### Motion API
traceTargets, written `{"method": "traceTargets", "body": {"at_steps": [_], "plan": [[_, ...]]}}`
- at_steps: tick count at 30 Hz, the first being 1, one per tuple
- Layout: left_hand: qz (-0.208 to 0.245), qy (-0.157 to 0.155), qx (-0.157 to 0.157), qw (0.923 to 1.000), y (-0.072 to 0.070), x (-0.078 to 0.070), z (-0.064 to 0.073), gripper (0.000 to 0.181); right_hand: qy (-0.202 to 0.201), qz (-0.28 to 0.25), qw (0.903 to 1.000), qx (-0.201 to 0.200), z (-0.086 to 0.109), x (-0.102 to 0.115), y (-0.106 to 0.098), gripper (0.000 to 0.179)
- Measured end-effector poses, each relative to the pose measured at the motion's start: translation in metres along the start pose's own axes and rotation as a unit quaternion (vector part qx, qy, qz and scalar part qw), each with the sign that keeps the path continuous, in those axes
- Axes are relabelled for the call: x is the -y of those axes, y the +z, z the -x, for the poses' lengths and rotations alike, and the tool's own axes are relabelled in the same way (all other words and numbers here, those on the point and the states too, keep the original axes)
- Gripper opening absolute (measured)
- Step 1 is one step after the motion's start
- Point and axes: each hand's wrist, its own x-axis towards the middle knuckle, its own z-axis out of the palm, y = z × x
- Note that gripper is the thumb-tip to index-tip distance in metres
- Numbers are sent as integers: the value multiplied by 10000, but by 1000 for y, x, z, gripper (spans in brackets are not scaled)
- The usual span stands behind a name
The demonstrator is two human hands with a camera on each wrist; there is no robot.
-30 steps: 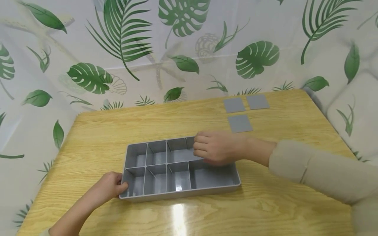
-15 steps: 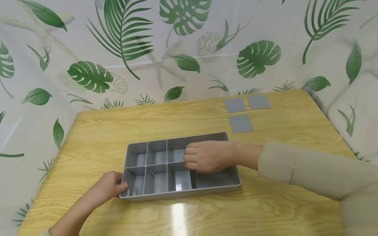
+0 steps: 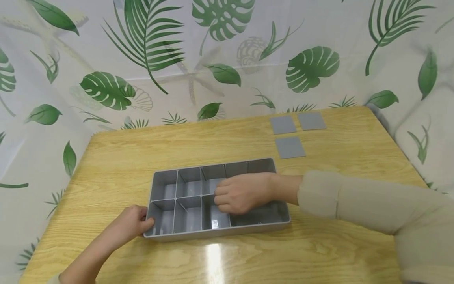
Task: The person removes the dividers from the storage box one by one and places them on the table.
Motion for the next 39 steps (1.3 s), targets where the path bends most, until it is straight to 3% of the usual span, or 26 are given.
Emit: {"method": "traceTargets", "body": {"at_steps": [18,39], "plan": [[29,-31,32,10000,1,-1,1,34,-755,435,9962,51,-8,-4,4,16],[12,-44,56,10000,1,-1,0,35,-764,396,9963,38,-6,-2,6,16]]}}
